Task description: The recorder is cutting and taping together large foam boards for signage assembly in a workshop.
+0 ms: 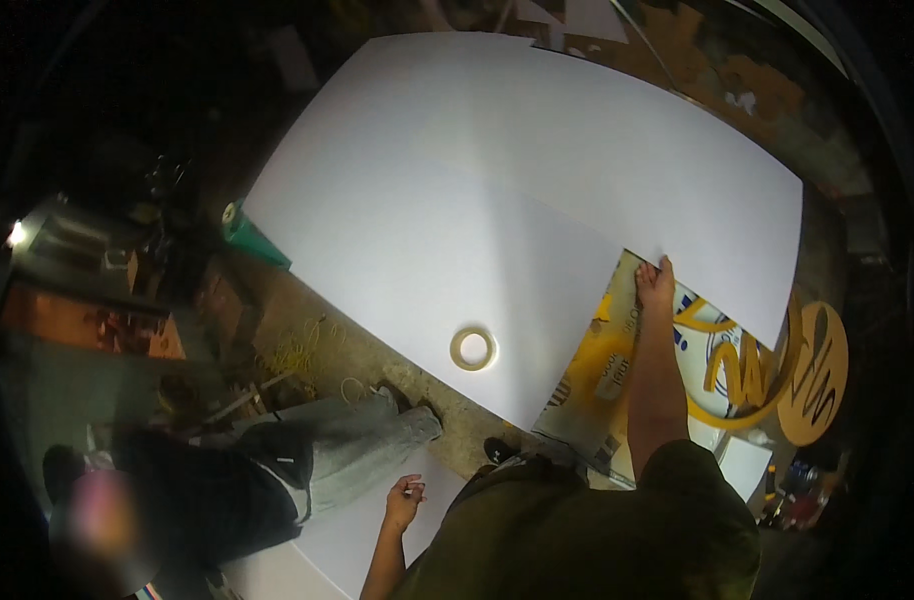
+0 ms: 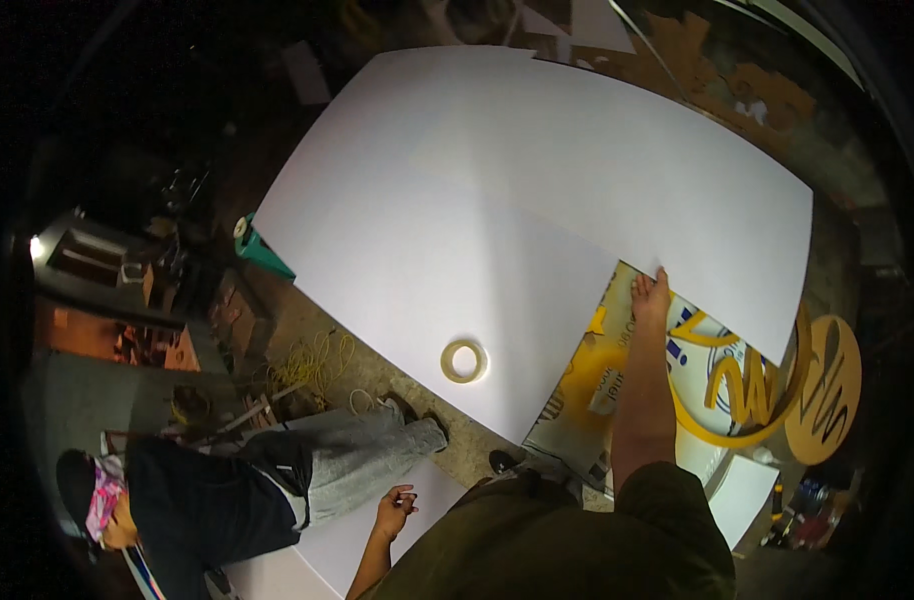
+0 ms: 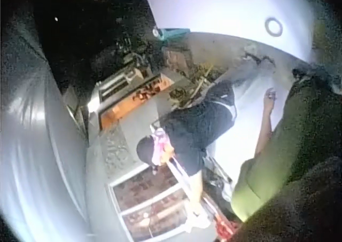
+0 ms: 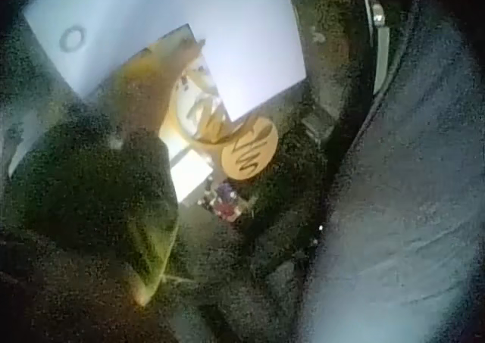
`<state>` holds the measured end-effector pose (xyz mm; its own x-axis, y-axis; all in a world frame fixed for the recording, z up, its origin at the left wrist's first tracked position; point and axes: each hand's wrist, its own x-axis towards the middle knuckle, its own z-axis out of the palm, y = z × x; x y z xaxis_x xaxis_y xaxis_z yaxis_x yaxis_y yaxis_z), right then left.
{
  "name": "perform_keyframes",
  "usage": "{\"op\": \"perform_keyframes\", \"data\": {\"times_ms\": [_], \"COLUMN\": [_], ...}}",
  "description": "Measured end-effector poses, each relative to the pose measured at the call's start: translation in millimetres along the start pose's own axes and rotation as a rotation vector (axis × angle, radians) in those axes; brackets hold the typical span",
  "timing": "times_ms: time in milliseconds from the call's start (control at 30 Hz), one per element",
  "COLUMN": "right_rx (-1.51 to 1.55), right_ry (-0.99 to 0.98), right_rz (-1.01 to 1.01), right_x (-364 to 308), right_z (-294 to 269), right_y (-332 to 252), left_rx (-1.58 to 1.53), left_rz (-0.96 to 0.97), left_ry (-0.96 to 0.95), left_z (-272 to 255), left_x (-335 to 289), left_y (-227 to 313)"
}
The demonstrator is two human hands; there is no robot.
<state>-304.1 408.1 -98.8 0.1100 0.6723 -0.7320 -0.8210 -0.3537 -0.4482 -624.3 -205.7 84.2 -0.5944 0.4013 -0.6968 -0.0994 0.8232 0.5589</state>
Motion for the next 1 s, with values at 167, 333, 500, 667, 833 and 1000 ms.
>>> {"op": "perform_keyframes", "data": {"times_ms": [167,333,500,667,833,1000], "right_rx": [0.184,0.276,0.121,0.224,0.270,0.302], "right_ry": [-0.073,-0.154,-0.413,-0.633,-0.749,-0.869], "right_rz": [-0.016,-0.047,-0.051,-0.023,-0.188,-0.189], "right_x": [-16,-34,-13,-7,-38,-96], "right_z": [17,42,42,56,103,146], "right_y": [-3,-16,-31,-60,-82,-121], "left_rx": [0.017,0.033,0.015,0.032,-0.036,-0.075], "left_rz": [-0.023,-0.077,-0.046,0.010,0.008,0.190], "left_ry": [0.005,0.003,0.049,0.063,0.035,0.107], "left_z": [7,10,12,19,15,12], "left_x": [-9,-21,-21,-20,-20,2], "left_y": [-33,-46,-50,-38,-22,35]}}
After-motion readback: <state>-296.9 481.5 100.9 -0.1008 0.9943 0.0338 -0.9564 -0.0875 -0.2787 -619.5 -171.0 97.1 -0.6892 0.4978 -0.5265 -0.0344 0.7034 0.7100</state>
